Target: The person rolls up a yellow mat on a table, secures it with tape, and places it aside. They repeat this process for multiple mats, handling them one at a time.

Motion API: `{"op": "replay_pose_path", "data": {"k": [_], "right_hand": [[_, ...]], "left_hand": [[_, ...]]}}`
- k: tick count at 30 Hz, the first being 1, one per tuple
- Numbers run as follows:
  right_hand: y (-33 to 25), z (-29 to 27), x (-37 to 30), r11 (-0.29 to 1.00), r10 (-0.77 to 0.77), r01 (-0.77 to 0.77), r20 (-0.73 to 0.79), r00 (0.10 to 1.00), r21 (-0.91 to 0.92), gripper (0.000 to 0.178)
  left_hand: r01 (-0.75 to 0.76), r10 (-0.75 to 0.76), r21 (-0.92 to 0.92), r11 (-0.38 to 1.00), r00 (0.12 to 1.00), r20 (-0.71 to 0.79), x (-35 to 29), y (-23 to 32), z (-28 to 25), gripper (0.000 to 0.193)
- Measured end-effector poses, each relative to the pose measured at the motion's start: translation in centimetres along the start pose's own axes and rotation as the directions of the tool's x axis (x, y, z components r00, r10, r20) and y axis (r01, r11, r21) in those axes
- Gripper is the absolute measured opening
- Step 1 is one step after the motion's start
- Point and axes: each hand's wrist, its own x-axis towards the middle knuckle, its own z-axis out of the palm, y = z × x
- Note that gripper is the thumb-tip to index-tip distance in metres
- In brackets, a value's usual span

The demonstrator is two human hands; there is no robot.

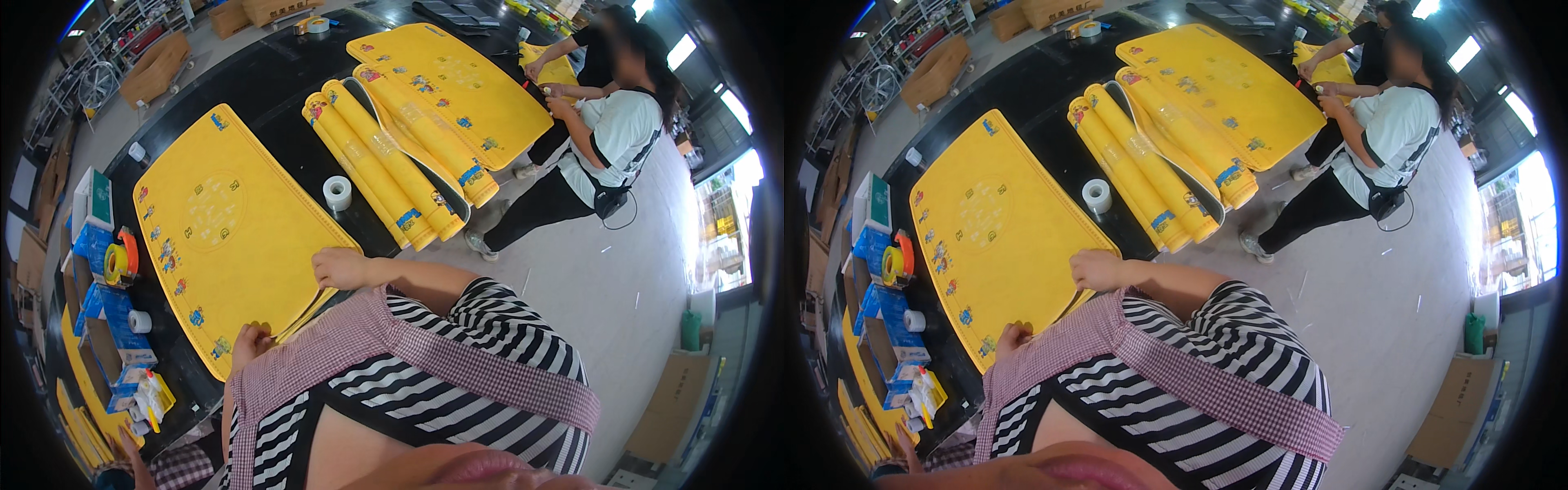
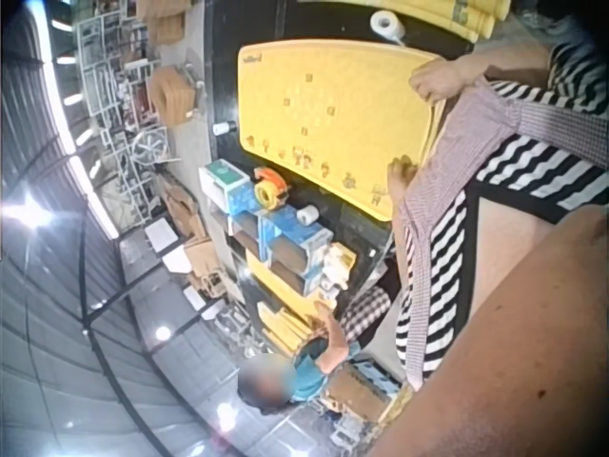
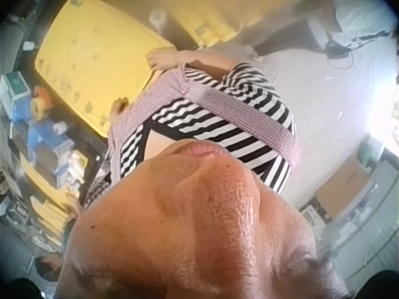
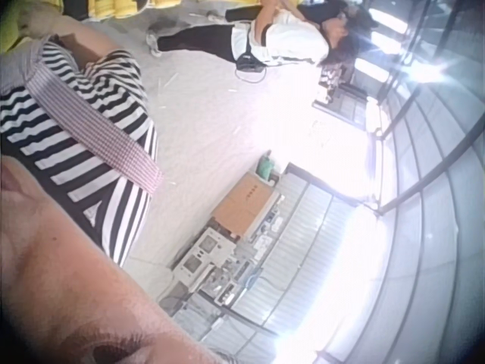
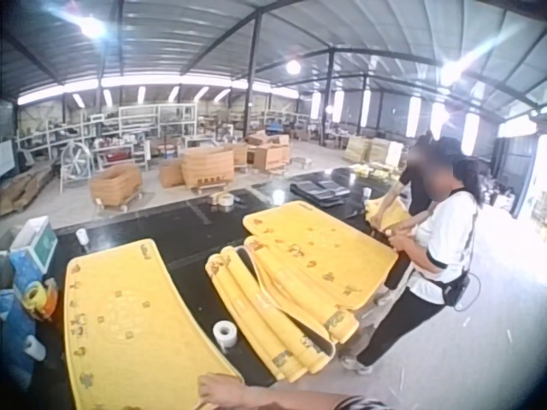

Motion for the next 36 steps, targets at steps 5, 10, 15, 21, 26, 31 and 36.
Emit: {"op": "replay_pose_path", "data": {"k": [5, 10, 15, 21, 26, 31, 36], "right_hand": [[-0.7, 1.2, 0.2, 0.988, 0.024, -0.035, -0.076, 0.997, -0.148, 0.015], [-2.0, 0.7, 0.4, 0.982, 0.162, -0.172, -0.117, 0.98, -0.081, 0.015], [-1.0, 1.7, 1.0, 0.981, 0.136, -0.147, -0.096, 0.986, -0.126, 0.016], [-1.2, 1.1, -0.2, 0.977, 0.015, -0.047, -0.155, 0.988, -0.206, 0.016], [-1.0, 0.8, -1.0, 0.978, -0.118, 0.097, -0.105, 0.988, -0.185, 0.019], [-0.1, 2.5, -2.1, 0.963, -0.053, 0.019, -0.121, 0.991, -0.269, 0.048], [-1.1, 1.1, -1.1, 0.928, 0.175, -0.194, -0.087, 0.981, -0.318, 0.057]], "left_hand": [[-0.066, 0.108, 0.305, 0.95, 0.987, -0.122, 0.4, -0.7, 1.0, 0.01], [0.05, 0.05, 0.365, 0.93, 0.965, -0.258, 1.3, -1.3, 2.5, 0.013], [0.014, 0.158, 0.443, 0.897, 0.924, -0.348, 1.0, -3.6, 3.5, 0.01], [-0.278, 0.404, 0.486, 0.829, 0.898, -0.175, -1.8, -1.3, 0.6, 0.018], [0.01, 0.253, 0.488, 0.873, 0.846, -0.469, -5.5, -6.0, 0.3, 0.041], [0.311, -0.029, 0.115, 0.944, 0.422, -0.906, -4.9, -6.0, -0.3, 0.088], [-0.386, -0.688, -0.883, 0.268, 0.565, -0.456, -4.4, -4.7, 2.1, 0.059]]}}
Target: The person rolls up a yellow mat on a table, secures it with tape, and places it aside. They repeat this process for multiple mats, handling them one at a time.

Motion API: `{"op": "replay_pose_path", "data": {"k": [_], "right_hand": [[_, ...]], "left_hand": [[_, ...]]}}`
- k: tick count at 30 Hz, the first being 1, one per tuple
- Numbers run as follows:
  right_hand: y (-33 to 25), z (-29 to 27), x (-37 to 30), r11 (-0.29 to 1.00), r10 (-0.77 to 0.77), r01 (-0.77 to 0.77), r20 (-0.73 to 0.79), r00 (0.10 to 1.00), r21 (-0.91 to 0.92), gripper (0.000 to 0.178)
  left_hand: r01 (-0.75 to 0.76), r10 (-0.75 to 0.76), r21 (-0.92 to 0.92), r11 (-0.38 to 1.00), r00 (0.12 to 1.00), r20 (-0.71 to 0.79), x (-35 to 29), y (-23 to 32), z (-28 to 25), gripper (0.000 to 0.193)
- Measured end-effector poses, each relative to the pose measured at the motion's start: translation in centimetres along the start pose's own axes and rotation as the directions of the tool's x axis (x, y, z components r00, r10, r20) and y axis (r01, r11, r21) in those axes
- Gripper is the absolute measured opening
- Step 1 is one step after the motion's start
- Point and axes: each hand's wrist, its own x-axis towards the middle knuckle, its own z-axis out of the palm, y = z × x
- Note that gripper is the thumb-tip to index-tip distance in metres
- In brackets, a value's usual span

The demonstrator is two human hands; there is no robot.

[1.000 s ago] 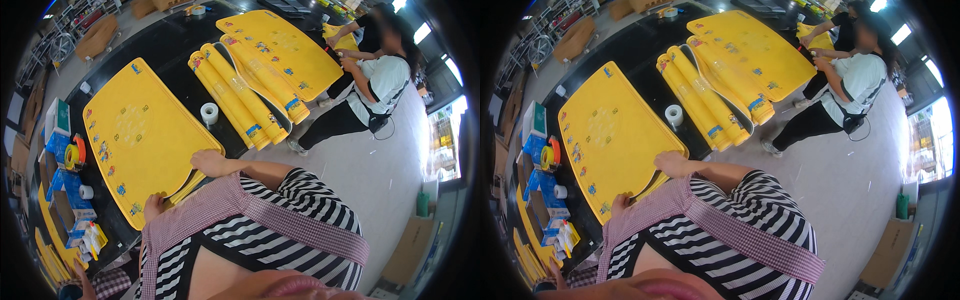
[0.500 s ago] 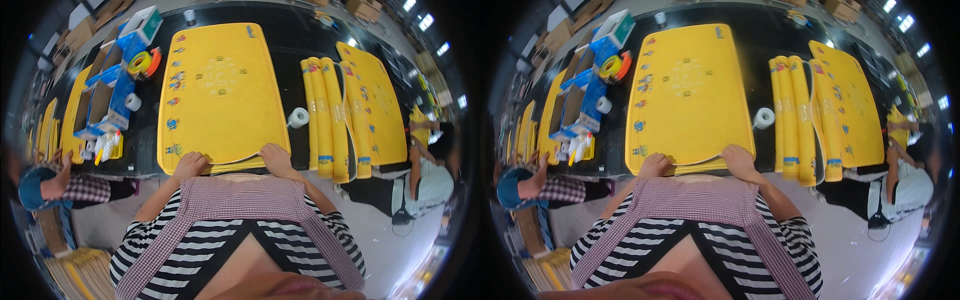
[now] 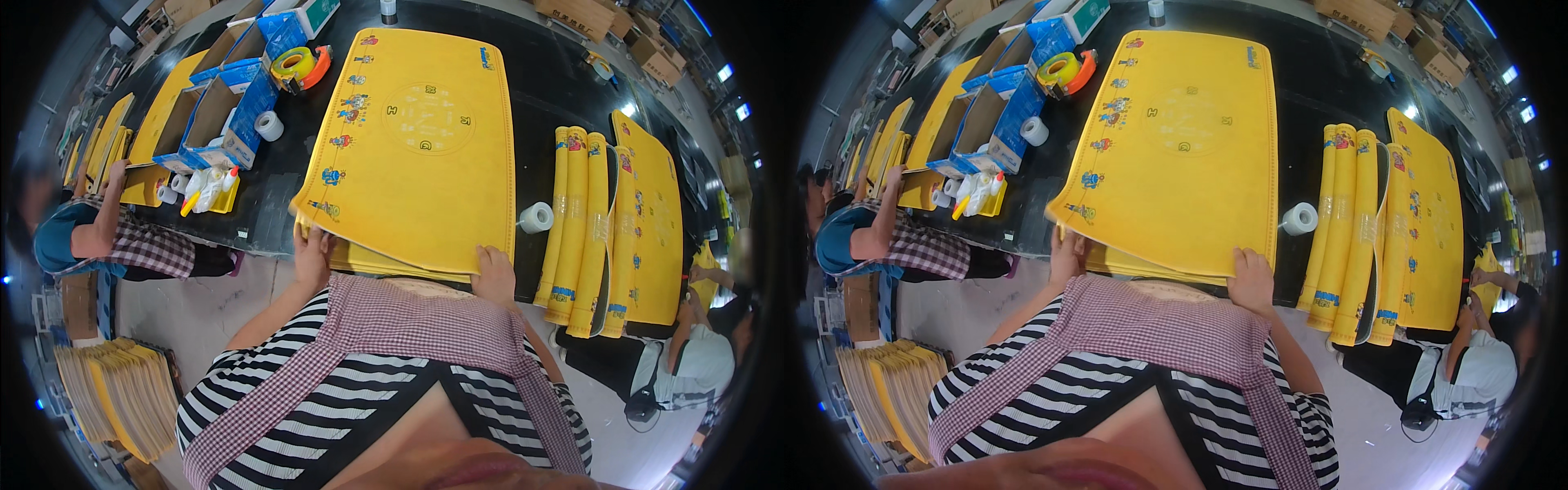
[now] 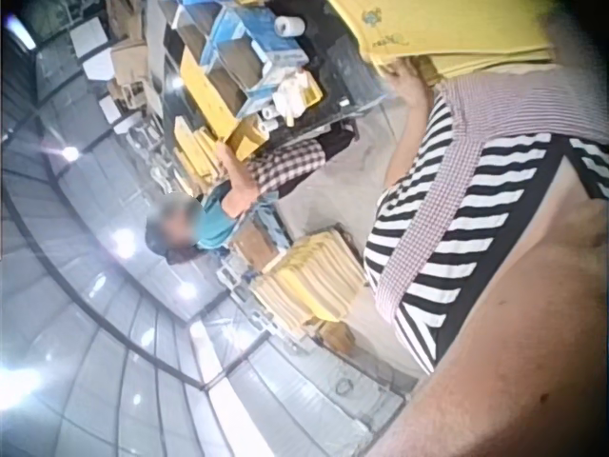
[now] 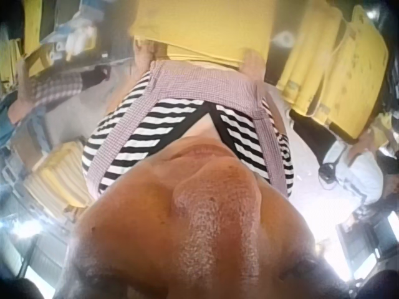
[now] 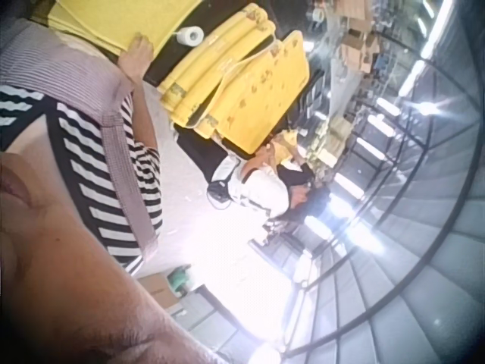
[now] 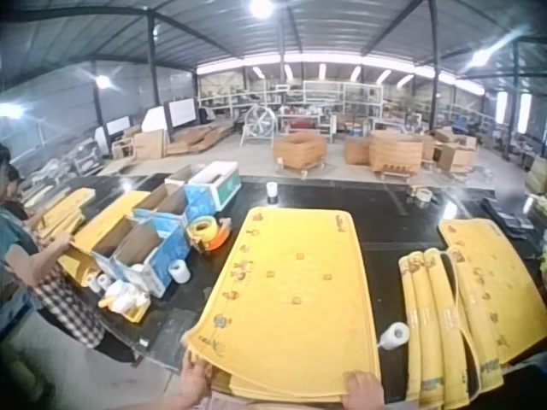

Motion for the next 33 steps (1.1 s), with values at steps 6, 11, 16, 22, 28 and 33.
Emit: {"op": "replay_pose_path", "data": {"k": [6, 11, 16, 22, 28, 33], "right_hand": [[0.2, -0.5, 0.1, 0.994, -0.03, 0.04, 0.095, 0.995, -0.102, 0.055], [-0.1, -0.4, 0.3, 0.995, -0.02, 0.027, 0.074, 0.997, -0.094, 0.052], [-2.3, -1.9, 2.7, 0.991, 0.107, -0.084, 0.245, 0.964, -0.103, 0.05], [-10.3, 0.2, 18.9, 0.85, -0.159, 0.288, -0.305, 0.939, 0.442, 0.053], [-15.9, -4.7, 20.2, 0.054, -0.176, -0.057, 0.065, 0.982, 0.997, 0.045], [-8.0, -3.3, 6.4, -0.404, 0.125, -0.348, 0.428, 0.895, 0.846, 0.04]], "left_hand": [[0.271, -0.244, -0.121, 0.955, 0.949, 0.201, -1.7, 1.0, 1.2, 0.049], [0.197, -0.195, 0.202, 0.959, 0.98, -0.027, 0.1, 0.6, 2.2, 0.028], [-0.602, 0.445, 0.436, 0.669, 0.794, 0.414, 4.8, 6.4, 8.2, 0.028], [-0.933, 0.531, 0.351, 0.083, 0.34, 0.776, 3.3, 24.7, 31.7, 0.029], [-0.999, -0.146, -0.038, -0.006, -0.037, 0.989, -7.0, 14.9, 35.1, 0.042], [-0.677, -0.546, 0.504, 0.536, 0.176, 0.819, -0.5, 6.2, 23.7, 0.065]]}}
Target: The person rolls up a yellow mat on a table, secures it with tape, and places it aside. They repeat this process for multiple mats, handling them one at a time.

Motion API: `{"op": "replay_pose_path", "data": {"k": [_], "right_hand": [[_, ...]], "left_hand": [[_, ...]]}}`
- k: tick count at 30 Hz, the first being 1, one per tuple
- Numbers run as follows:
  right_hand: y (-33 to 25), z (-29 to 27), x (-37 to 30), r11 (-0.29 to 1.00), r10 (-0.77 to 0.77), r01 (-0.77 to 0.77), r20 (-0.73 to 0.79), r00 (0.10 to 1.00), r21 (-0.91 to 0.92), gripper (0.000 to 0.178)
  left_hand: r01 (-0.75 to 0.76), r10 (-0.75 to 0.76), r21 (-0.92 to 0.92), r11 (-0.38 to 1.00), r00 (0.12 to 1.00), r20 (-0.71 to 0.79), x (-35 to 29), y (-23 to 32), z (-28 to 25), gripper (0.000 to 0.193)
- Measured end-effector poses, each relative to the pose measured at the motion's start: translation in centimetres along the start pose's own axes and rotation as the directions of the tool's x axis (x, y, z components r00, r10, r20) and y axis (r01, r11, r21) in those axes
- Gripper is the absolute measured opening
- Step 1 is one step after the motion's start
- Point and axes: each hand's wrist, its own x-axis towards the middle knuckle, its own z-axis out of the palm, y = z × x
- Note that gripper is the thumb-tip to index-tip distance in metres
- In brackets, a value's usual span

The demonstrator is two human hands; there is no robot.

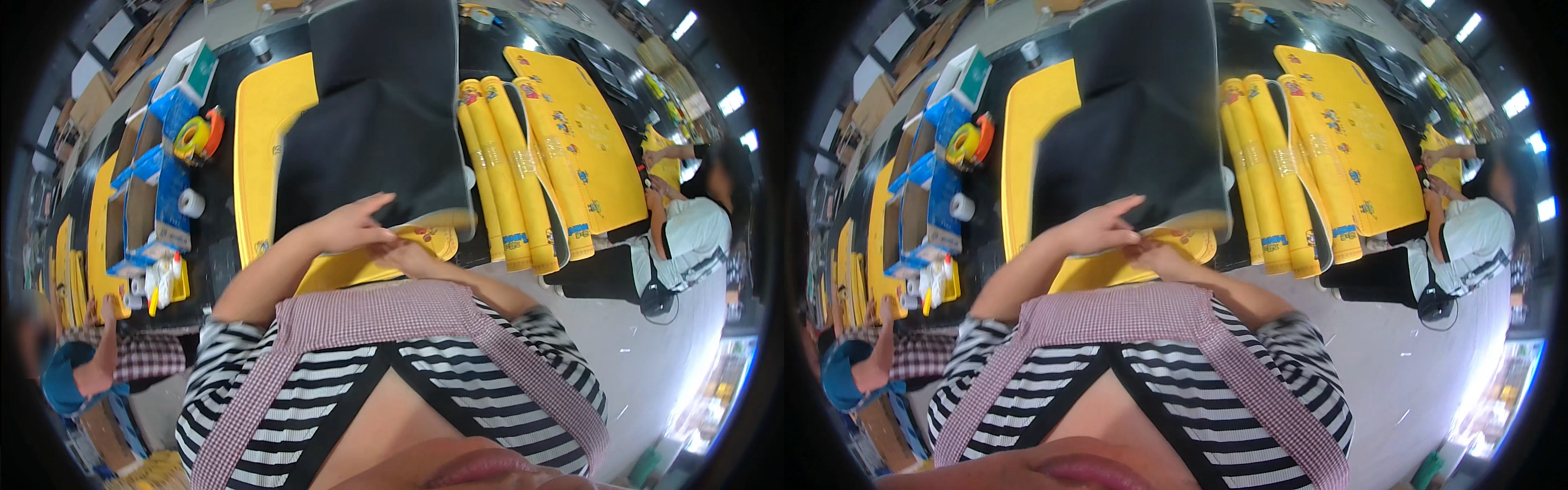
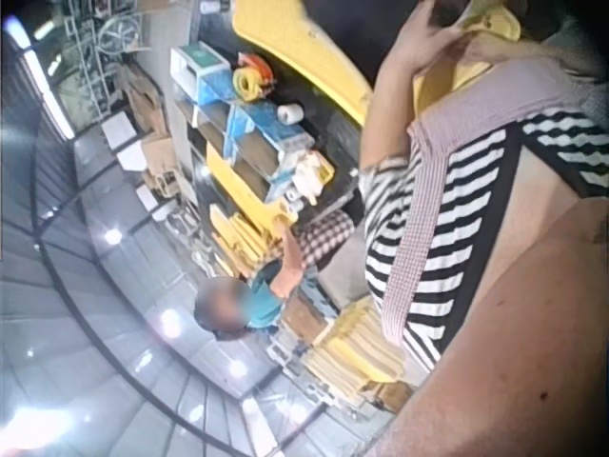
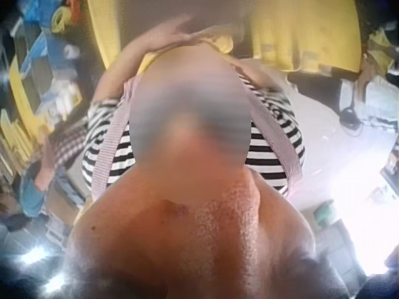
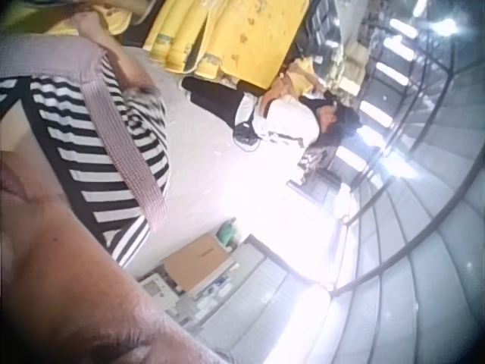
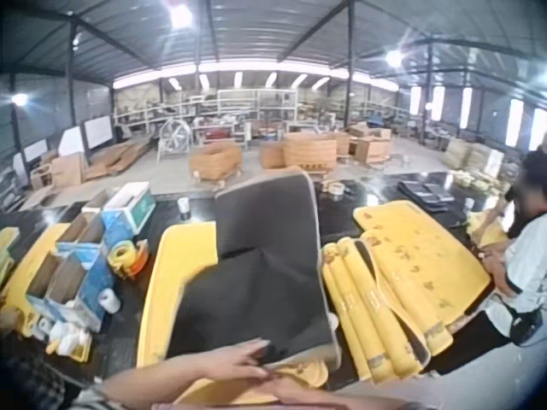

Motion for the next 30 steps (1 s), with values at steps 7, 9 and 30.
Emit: {"op": "replay_pose_path", "data": {"k": [7, 9, 30], "right_hand": [[1.8, -8.4, -6.7, 0.928, -0.015, 0.151, -0.372, 0.928, 0.339, 0.035], [1.8, -10.1, -5.6, 0.927, -0.122, 0.252, -0.412, 0.903, 0.278, 0.035], [-0.8, -8.3, -1.0, 0.445, -0.591, -0.006, -0.299, 0.749, -0.895, 0.032]], "left_hand": [[0.468, 0.164, 0.376, 0.8, 0.432, -0.887, -4.8, -18.1, -8.7, 0.027], [0.662, 0.014, 0.237, 0.711, 0.324, -0.946, -4.8, -20.5, -8.8, 0.053], [0.691, -0.045, 0.17, 0.703, 0.282, -0.958, -13.4, -16.6, -9.5, 0.031]]}}
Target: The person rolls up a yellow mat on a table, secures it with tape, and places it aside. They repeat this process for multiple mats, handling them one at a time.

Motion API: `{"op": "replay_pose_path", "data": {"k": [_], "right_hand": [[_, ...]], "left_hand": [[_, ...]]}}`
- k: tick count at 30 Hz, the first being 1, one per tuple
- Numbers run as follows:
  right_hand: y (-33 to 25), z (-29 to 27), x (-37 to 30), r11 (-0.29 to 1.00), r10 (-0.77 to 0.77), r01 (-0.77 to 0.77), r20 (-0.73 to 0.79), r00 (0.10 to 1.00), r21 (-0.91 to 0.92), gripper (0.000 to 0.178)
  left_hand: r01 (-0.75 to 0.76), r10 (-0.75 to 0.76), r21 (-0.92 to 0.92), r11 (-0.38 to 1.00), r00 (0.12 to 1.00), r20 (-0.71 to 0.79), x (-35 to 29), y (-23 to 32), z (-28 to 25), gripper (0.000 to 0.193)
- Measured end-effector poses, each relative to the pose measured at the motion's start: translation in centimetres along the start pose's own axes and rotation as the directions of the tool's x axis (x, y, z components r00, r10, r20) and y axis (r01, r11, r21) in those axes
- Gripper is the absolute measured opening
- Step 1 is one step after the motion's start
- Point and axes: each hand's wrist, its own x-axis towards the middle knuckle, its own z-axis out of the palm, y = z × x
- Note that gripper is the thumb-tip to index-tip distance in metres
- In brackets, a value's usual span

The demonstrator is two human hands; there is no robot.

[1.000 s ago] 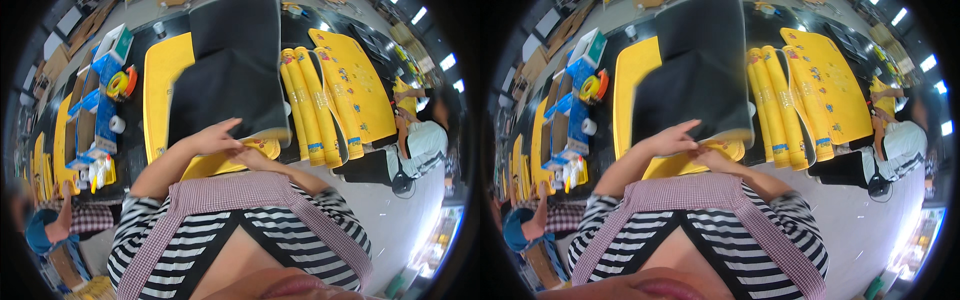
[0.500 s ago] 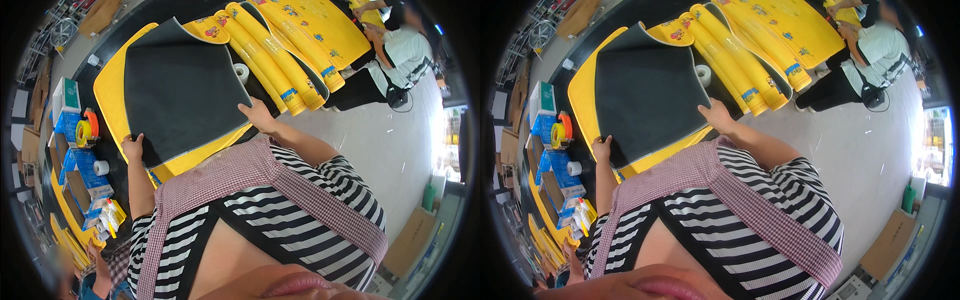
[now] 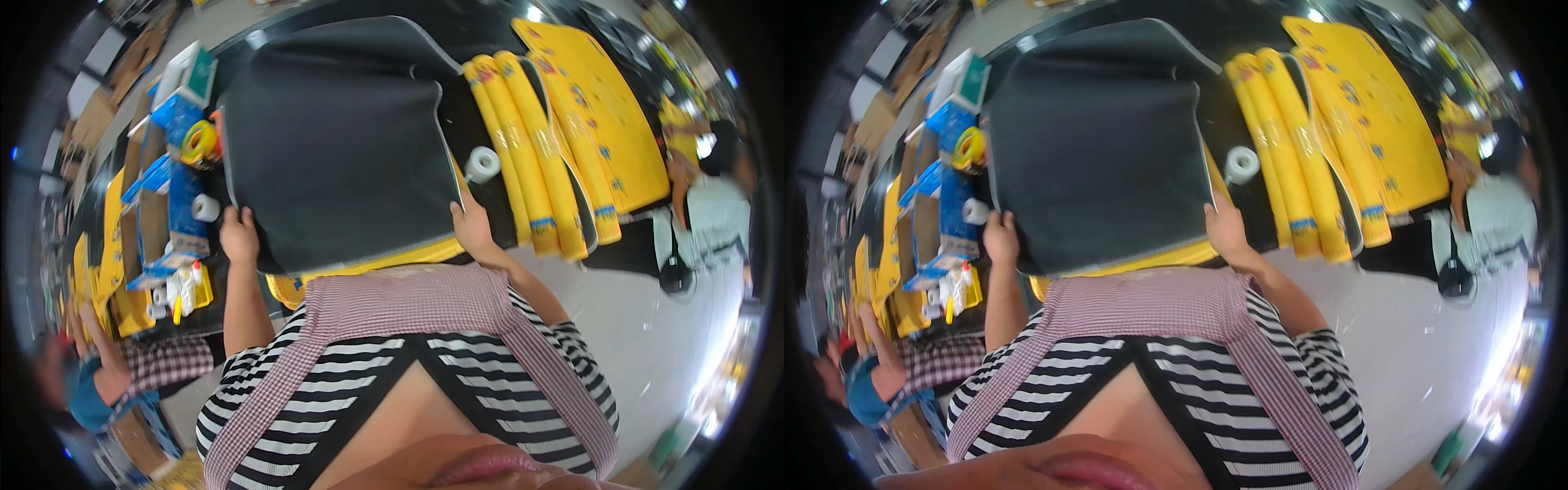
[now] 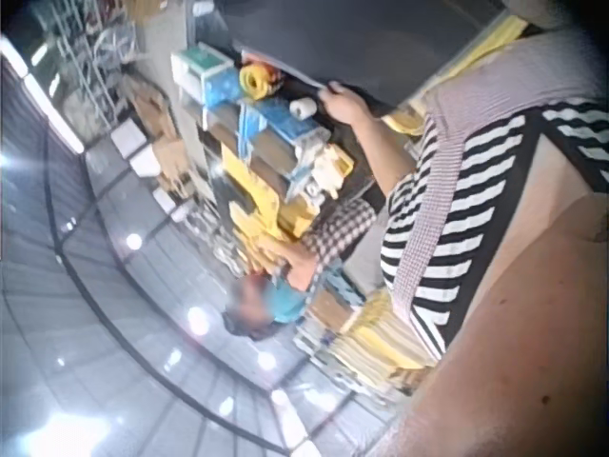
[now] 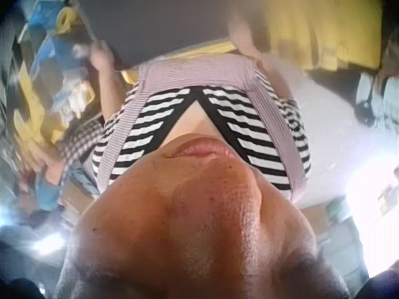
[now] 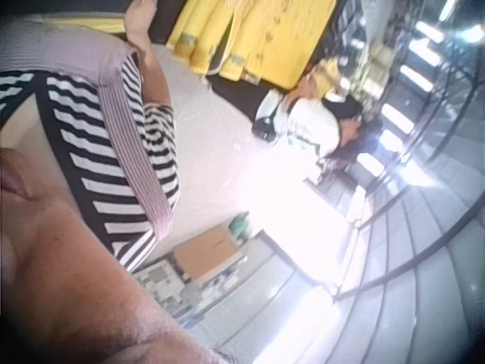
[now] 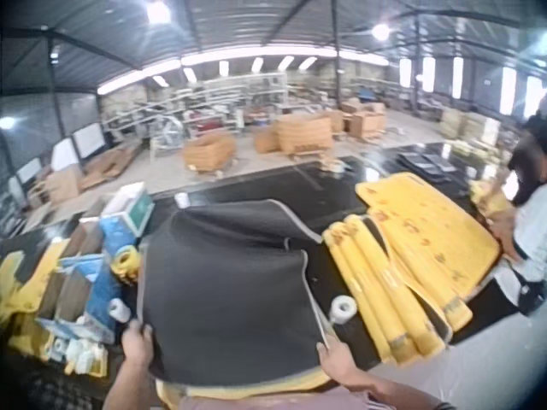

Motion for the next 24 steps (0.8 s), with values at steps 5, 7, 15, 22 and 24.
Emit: {"op": "replay_pose_path", "data": {"k": [5, 7, 15, 22, 24], "right_hand": [[1.0, 0.7, -0.6, 1.0, -0.007, 0.01, 0.12, 0.993, -0.024, 0.034], [1.1, 0.6, -0.9, 0.999, -0.027, 0.031, 0.122, 0.992, -0.031, 0.036], [2.6, 1.0, 0.7, 0.959, 0.176, -0.204, 0.149, 0.973, 0.195, 0.032], [0.4, -4.3, -0.7, 0.92, 0.205, -0.273, 0.248, 0.947, 0.28, 0.03], [1.7, -4.6, -2.5, 0.92, 0.28, -0.347, 0.31, 0.908, 0.185, 0.034]], "left_hand": [[0.211, -0.174, -0.166, 0.963, 0.962, 0.209, -3.7, -3.0, 1.0, 0.038], [0.254, -0.2, -0.215, 0.943, 0.949, 0.243, -4.2, -3.7, 0.8, 0.04], [0.455, -0.273, -0.366, 0.812, 0.849, 0.452, -9.6, -4.4, -1.2, 0.033], [0.492, -0.086, -0.559, 0.667, 0.796, 0.599, -11.5, -5.2, -4.1, 0.039], [0.479, -0.101, -0.469, 0.742, 0.771, 0.628, -14.5, -6.6, -3.2, 0.038]]}}
